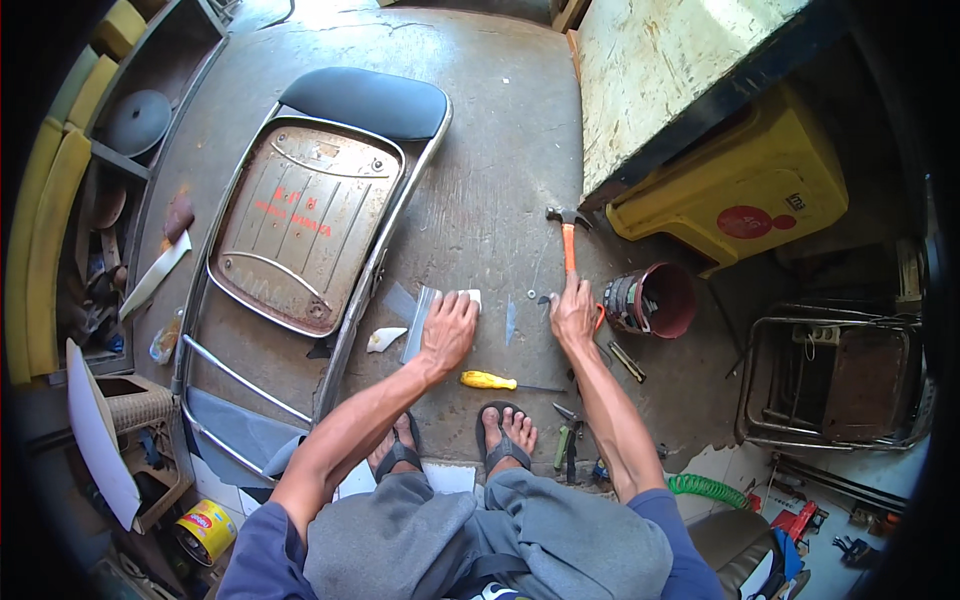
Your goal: The person repairs a folding chair by prying off a metal bracket with a screwdriver and hammer, hammering a small metal piece, and then retrieving a wooden seat board to fit into the frame.
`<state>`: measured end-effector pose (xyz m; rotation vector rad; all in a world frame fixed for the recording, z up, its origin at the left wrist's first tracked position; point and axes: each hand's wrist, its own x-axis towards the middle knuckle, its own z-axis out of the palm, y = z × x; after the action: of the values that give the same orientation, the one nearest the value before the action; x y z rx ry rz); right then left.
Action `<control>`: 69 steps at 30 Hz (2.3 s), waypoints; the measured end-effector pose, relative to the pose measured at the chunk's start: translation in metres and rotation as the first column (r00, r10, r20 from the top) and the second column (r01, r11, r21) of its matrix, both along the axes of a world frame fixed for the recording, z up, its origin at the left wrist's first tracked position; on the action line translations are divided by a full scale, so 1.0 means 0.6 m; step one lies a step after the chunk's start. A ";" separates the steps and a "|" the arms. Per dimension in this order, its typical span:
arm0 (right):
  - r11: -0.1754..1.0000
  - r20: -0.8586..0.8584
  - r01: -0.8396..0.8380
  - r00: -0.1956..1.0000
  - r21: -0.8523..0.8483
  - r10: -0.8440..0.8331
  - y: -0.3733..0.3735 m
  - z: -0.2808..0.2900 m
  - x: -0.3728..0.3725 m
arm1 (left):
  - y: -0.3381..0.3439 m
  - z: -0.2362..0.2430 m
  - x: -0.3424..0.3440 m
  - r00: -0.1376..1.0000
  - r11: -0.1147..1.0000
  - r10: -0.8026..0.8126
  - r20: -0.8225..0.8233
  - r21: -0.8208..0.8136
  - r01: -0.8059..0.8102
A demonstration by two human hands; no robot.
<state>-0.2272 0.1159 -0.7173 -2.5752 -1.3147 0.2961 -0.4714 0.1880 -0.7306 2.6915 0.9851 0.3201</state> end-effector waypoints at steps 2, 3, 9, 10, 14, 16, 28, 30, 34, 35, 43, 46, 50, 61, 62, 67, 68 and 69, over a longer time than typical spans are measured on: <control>0.999 0.057 0.011 0.998 0.034 -0.013 0.024 -0.008 0.023 | -0.020 -0.015 -0.020 0.999 0.999 -0.020 -0.035 0.034 0.021; 0.999 0.086 0.016 0.996 0.043 -0.020 0.027 -0.016 0.041 | -0.021 -0.012 -0.018 0.999 1.000 -0.019 -0.036 0.016 0.020; 0.984 -0.218 0.178 0.961 0.017 -0.170 0.021 0.049 0.033 | -0.037 -0.008 -0.041 0.996 0.997 -0.040 -0.083 -0.064 0.035; 0.981 -0.258 0.178 0.954 0.074 -0.154 0.005 0.062 0.012 | -0.037 -0.006 -0.046 0.994 0.999 -0.017 -0.108 -0.030 0.014; 0.987 -0.534 0.067 0.846 0.143 0.020 -0.114 0.064 -0.102 | -0.050 -0.012 -0.058 0.979 0.995 -0.100 -0.175 -0.011 0.100; 0.990 -0.453 -0.049 0.885 0.136 0.106 -0.149 0.058 -0.136 | -0.054 -0.012 -0.058 0.977 0.995 -0.093 -0.191 0.016 0.098; 0.980 -0.258 -0.198 0.948 -0.022 0.185 -0.167 0.008 -0.170 | -0.045 -0.003 -0.060 0.982 0.992 -0.099 -0.162 -0.089 0.085; 0.976 -0.235 -0.181 0.950 0.119 0.204 -0.183 0.014 -0.171 | -0.051 0.000 -0.066 0.981 0.989 -0.107 -0.160 -0.118 0.089; 0.976 -0.223 -0.173 0.954 0.135 0.200 -0.191 0.029 -0.177 | -0.045 -0.001 -0.063 0.983 0.990 -0.104 -0.154 -0.113 0.087; 0.977 -0.209 -0.186 0.956 0.101 0.204 -0.199 0.031 -0.180 | -0.050 -0.001 -0.066 0.982 0.989 -0.110 -0.156 -0.119 0.092; 0.958 -0.195 -0.175 0.956 0.226 0.221 -0.169 0.014 -0.174 | -0.047 0.005 -0.062 0.979 0.987 -0.109 -0.170 -0.137 0.086; 0.970 -0.193 -0.238 0.955 -0.052 0.224 -0.144 0.007 -0.160 | -0.043 0.008 -0.063 0.974 0.985 -0.120 -0.193 -0.143 0.093; 0.982 -0.252 -0.150 0.952 0.118 0.175 -0.139 0.013 -0.160 | -0.045 0.010 -0.060 0.970 0.984 -0.131 -0.207 -0.149 0.101; 0.957 -0.267 -0.142 0.940 0.252 0.210 -0.136 0.049 -0.173 | -0.083 0.001 -0.053 0.943 0.986 -0.166 -0.290 -0.024 0.166; 0.935 -0.239 -0.166 0.939 0.314 0.246 -0.135 0.043 -0.179 | -0.094 -0.011 -0.059 0.965 0.992 -0.114 -0.236 0.020 0.122; 0.946 -0.153 -0.321 0.934 0.037 0.323 -0.125 0.016 -0.162 | -0.090 -0.001 -0.049 0.973 0.996 -0.094 -0.210 -0.016 0.093; 0.944 -0.153 -0.320 0.932 0.084 0.330 -0.122 0.016 -0.157 | -0.088 -0.001 -0.044 0.974 0.995 -0.097 -0.205 -0.018 0.095; 0.941 -0.161 -0.315 0.929 0.125 0.332 -0.126 0.019 -0.159 | -0.090 -0.001 -0.045 0.973 0.994 -0.105 -0.205 -0.028 0.102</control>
<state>-0.3225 0.0405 -0.7057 -2.1866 -1.6376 0.4971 -0.4986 0.1341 -0.7313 2.7901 0.8911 0.0106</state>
